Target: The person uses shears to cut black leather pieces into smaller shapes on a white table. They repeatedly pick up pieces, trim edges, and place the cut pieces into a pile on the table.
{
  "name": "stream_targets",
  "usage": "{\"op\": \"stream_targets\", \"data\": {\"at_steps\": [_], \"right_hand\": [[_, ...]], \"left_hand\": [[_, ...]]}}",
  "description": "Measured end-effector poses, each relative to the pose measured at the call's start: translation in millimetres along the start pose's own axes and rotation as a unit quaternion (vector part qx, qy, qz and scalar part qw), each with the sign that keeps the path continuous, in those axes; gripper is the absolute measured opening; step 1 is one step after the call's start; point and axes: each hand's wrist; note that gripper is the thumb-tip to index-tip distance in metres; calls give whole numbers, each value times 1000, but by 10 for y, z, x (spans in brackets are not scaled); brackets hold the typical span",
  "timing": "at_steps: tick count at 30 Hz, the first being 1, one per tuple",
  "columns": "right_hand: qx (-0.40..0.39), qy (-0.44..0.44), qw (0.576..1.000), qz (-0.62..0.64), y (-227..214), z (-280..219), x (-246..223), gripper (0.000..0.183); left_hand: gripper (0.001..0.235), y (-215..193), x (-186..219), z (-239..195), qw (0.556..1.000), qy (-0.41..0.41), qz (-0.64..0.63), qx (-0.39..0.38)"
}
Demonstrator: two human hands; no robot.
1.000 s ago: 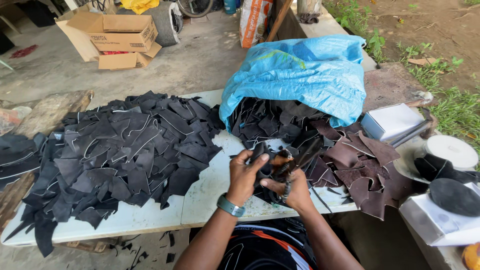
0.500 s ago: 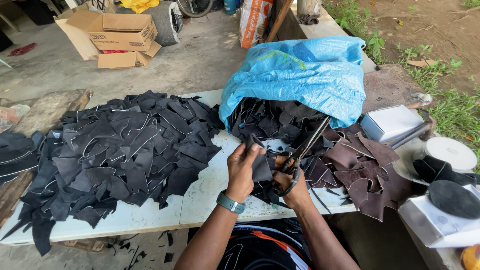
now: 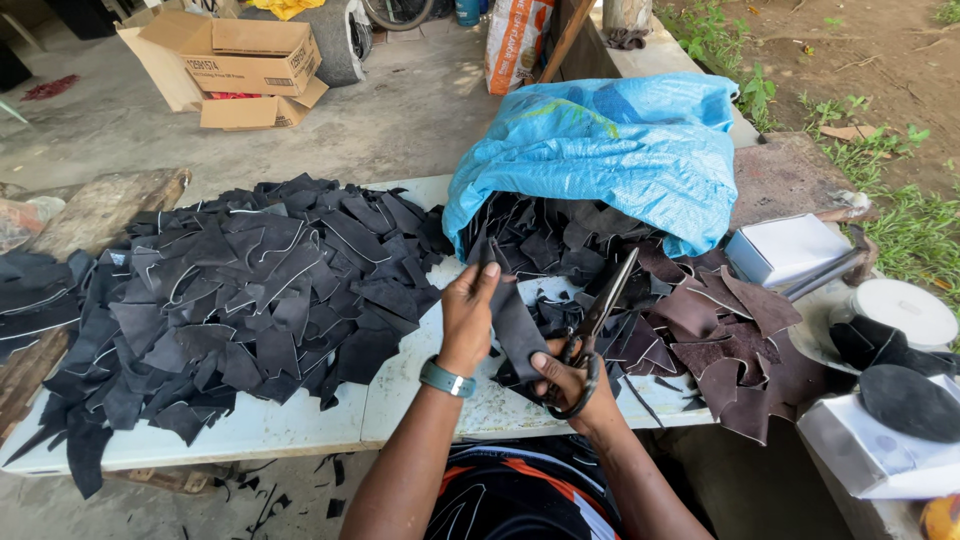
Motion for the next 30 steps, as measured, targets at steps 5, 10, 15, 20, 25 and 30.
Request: {"op": "stream_targets", "data": {"at_steps": [5, 10, 15, 20, 25, 30], "right_hand": [[-31, 59, 994, 84, 47, -62, 22, 27], [-28, 57, 996, 66, 48, -158, 70, 27], [-28, 78, 995, 54, 34, -203, 98, 28], [-32, 71, 995, 63, -5, -192, 151, 31], [-40, 57, 997, 40, -79, -183, 190, 31], [-52, 54, 996, 51, -83, -209, 201, 30]], "left_hand": [[18, -95, 40, 75, 994, 94, 50, -34], [27, -156, 56, 163, 997, 71, -2, -8], [42, -256, 17, 242, 995, 92, -22, 18], [23, -396, -16, 341, 957, 200, 209, 4], [39, -386, 39, 428, 981, 141, 129, -37], [58, -351, 117, 503, 979, 129, 149, -53]]}}
Point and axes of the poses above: each hand's wrist, its own z-axis towards the middle knuckle, its own y-axis out of the palm, x = y × z, and after that the axes turned 4 degrees about z, right-handed
